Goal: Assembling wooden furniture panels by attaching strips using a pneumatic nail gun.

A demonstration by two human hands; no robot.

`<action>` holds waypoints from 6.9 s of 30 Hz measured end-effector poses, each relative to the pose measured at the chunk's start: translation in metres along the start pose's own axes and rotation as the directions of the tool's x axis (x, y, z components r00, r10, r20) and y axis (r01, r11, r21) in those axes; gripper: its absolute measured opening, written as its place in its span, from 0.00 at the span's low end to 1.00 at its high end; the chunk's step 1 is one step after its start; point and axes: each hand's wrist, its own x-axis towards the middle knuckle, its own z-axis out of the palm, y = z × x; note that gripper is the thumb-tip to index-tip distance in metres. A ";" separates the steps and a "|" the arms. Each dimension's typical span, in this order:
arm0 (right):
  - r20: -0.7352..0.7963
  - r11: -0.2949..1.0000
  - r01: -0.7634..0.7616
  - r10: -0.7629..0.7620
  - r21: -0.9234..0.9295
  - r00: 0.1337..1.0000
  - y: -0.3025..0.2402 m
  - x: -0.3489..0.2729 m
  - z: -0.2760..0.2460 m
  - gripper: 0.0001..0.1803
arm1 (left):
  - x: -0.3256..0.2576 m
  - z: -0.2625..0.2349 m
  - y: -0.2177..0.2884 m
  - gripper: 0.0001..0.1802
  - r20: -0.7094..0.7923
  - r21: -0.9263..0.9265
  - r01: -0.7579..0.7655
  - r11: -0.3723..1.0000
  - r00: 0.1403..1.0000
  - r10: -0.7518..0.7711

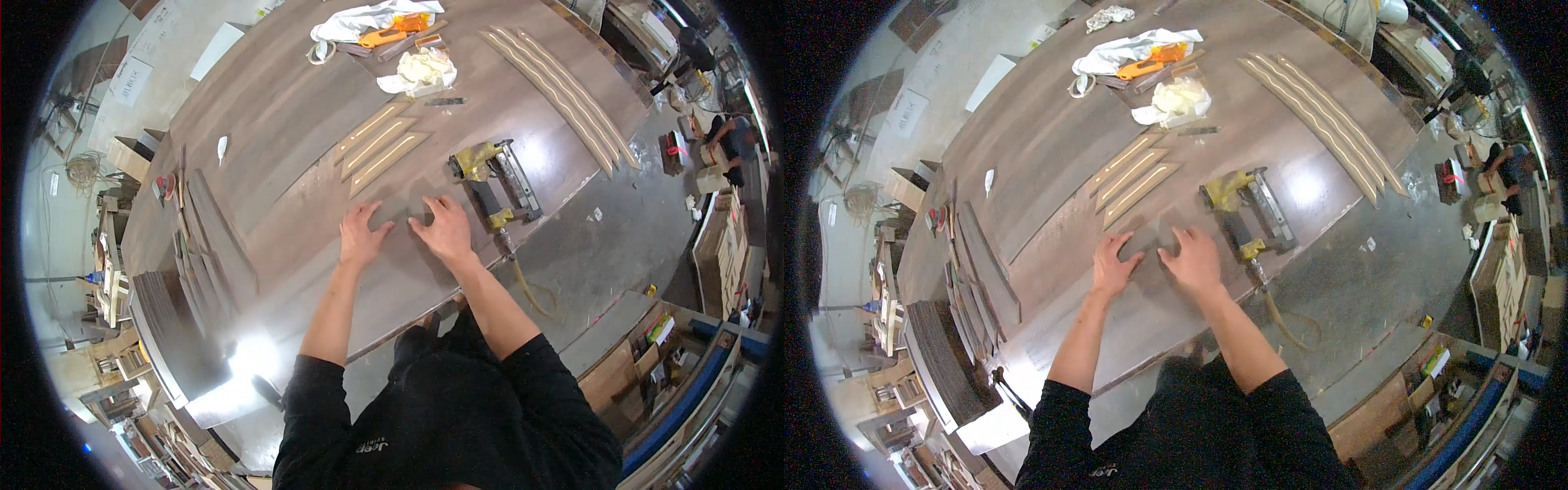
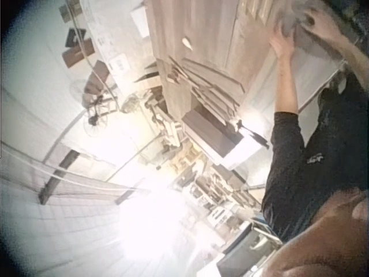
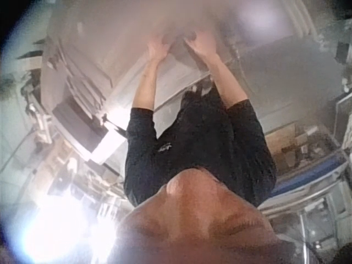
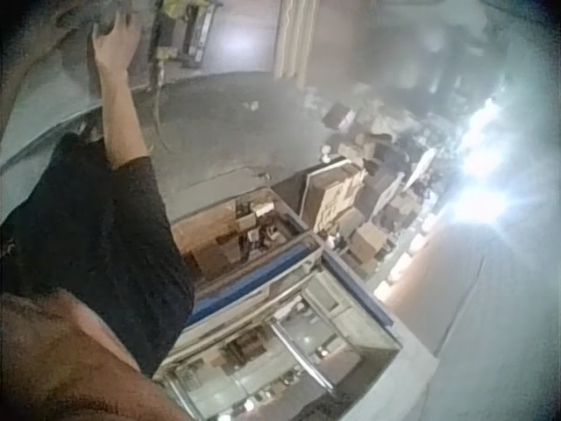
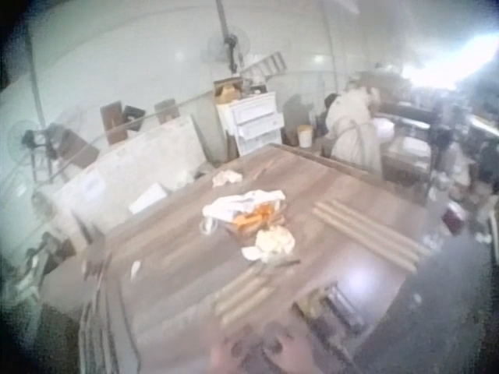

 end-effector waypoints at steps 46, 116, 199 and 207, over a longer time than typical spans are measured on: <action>-0.703 0.862 -0.314 0.507 0.399 0.498 0.189 0.017 -0.217 0.26 | -0.037 -0.044 0.014 0.27 -0.116 0.024 0.099 0.995 0.989 -0.095; 0.181 0.809 -0.507 0.473 0.298 0.862 0.008 -0.162 -0.042 0.23 | -0.311 -0.088 -0.044 0.32 0.063 0.070 0.092 0.993 0.993 -0.096; 0.862 0.830 0.552 -0.218 -0.083 0.458 -0.011 0.200 -0.032 0.34 | -0.322 -0.051 0.043 0.22 -0.582 0.093 0.436 0.895 0.753 -0.307; 0.981 0.965 -0.186 -0.170 0.186 0.098 -0.047 0.038 -0.015 0.37 | -0.283 -0.109 0.025 0.38 -0.523 0.340 0.171 0.925 0.851 0.035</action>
